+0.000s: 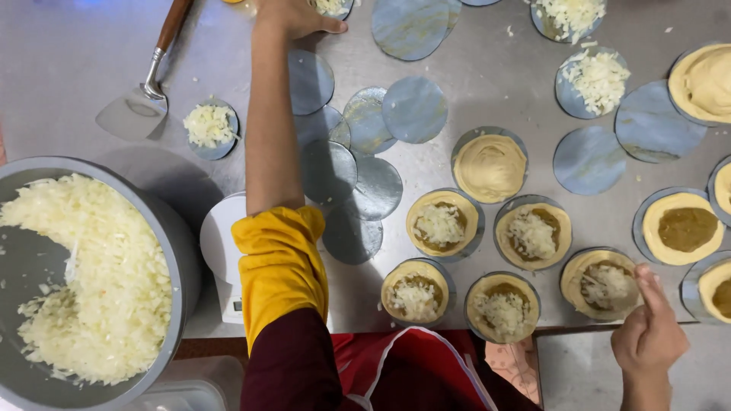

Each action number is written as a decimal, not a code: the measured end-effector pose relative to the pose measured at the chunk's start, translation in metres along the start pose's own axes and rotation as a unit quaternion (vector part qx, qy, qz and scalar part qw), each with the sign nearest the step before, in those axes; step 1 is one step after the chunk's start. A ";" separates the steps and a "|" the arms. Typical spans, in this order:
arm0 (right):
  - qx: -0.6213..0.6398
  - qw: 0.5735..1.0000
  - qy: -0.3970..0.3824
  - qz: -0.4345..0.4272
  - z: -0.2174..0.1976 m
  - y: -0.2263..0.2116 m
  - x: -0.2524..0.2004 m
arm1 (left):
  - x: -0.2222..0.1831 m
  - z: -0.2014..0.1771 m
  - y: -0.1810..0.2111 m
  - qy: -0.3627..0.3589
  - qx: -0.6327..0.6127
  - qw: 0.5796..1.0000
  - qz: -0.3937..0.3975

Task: Place dough on liners, add paste filling, and top with chopped onions to assemble mini pizzas.

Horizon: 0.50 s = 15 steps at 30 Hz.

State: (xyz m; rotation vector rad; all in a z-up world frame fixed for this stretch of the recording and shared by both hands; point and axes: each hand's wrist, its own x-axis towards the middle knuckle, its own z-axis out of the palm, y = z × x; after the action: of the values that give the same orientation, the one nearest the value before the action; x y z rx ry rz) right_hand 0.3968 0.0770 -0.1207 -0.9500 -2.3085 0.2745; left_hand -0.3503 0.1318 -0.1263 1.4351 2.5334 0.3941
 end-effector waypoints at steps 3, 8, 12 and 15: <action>0.018 0.998 0.003 0.054 0.000 0.004 -0.009 | -0.003 -0.008 0.001 -0.098 -0.032 0.992 -0.071; -0.050 0.997 -0.021 0.048 -0.014 -0.009 -0.001 | -0.002 -0.011 0.007 -0.135 -0.058 0.987 -0.065; -0.035 0.995 -0.044 0.077 -0.022 -0.025 0.006 | 0.002 -0.011 0.013 -0.165 -0.086 0.981 -0.059; -0.052 0.992 -0.035 0.106 -0.022 -0.010 -0.007 | 0.007 -0.011 0.015 -0.180 -0.104 0.976 -0.057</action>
State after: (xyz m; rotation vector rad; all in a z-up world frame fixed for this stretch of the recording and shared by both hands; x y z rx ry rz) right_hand 0.4086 0.0638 -0.1029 -1.2597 -2.3040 0.2813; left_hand -0.3453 0.1438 -0.1119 1.1581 2.1991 0.3317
